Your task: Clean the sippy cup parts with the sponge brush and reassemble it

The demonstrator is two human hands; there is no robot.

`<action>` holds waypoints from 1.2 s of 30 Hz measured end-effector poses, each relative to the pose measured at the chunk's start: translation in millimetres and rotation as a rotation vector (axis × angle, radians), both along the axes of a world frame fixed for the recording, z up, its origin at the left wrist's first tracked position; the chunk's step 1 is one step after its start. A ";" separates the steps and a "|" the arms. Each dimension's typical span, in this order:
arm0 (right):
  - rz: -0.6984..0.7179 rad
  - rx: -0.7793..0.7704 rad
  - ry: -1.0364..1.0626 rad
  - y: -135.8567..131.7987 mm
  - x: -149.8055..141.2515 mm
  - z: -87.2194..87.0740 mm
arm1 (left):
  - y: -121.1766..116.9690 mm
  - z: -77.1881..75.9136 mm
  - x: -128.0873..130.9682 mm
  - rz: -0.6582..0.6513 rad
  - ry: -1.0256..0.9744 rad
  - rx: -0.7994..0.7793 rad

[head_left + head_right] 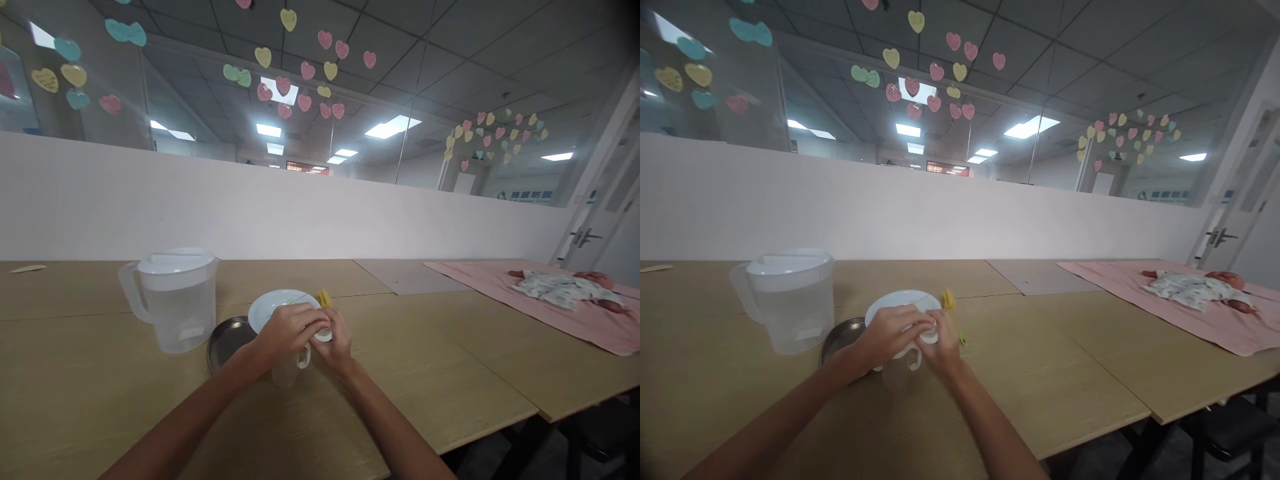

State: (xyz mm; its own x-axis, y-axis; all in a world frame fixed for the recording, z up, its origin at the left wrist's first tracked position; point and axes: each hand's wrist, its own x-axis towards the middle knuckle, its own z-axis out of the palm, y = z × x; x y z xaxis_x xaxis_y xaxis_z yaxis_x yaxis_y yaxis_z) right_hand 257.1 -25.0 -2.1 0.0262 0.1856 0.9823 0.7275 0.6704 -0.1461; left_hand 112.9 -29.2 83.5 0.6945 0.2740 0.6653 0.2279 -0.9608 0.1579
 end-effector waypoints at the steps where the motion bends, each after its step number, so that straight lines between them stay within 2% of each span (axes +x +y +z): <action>1: -0.015 0.040 -0.005 -0.8 0.2 1.3 | -0.8 0.9 -0.2 0.005 -0.048 -0.072; 6: -0.084 0.204 -0.028 -3.3 0.6 10.1 | -7.6 4.9 2.9 -0.049 -0.249 -0.513; 11: -0.149 0.223 -0.083 -1.5 5.9 11.1 | -7.4 5.0 9.7 -0.097 -0.388 -0.842; 15: -0.153 0.272 -0.070 -0.1 10.1 8.8 | 3.8 11.1 7.1 -0.049 -0.742 -1.019; 17: -0.155 0.250 -0.032 0.7 9.5 8.2 | 10.4 15.4 1.3 0.020 -0.824 -0.972; 18: -0.156 0.213 -0.017 1.3 8.7 7.8 | 13.4 17.2 -2.4 0.060 -0.777 -0.910; 20: -0.162 0.092 0.014 3.6 6.7 6.7 | 19.8 19.5 -10.1 0.150 -0.597 -0.744; 23: -0.190 -0.191 0.169 9.8 5.3 2.9 | 33.4 17.8 -21.1 0.271 -0.305 -0.499; 25: -0.196 -0.390 0.282 15.4 6.5 -0.8 | 45.8 12.4 -27.8 0.358 -0.148 -0.372; 27: -0.184 -0.522 0.289 21.1 8.6 -4.9 | 58.2 3.6 -33.7 0.452 0.006 -0.274; 29: -0.158 -0.561 0.218 26.1 10.3 -9.0 | 67.9 -7.5 -38.3 0.504 0.154 -0.230; 31: -0.121 -0.554 0.130 29.8 10.5 -13.0 | 73.7 -18.4 -41.1 0.507 0.263 -0.251; 34: -0.086 -0.580 0.050 32.9 8.7 -18.3 | 77.3 -28.1 -43.6 0.469 0.301 -0.336; 36: -0.099 -0.600 0.053 34.1 7.5 -21.0 | 78.7 -25.5 -47.1 0.460 0.256 -0.354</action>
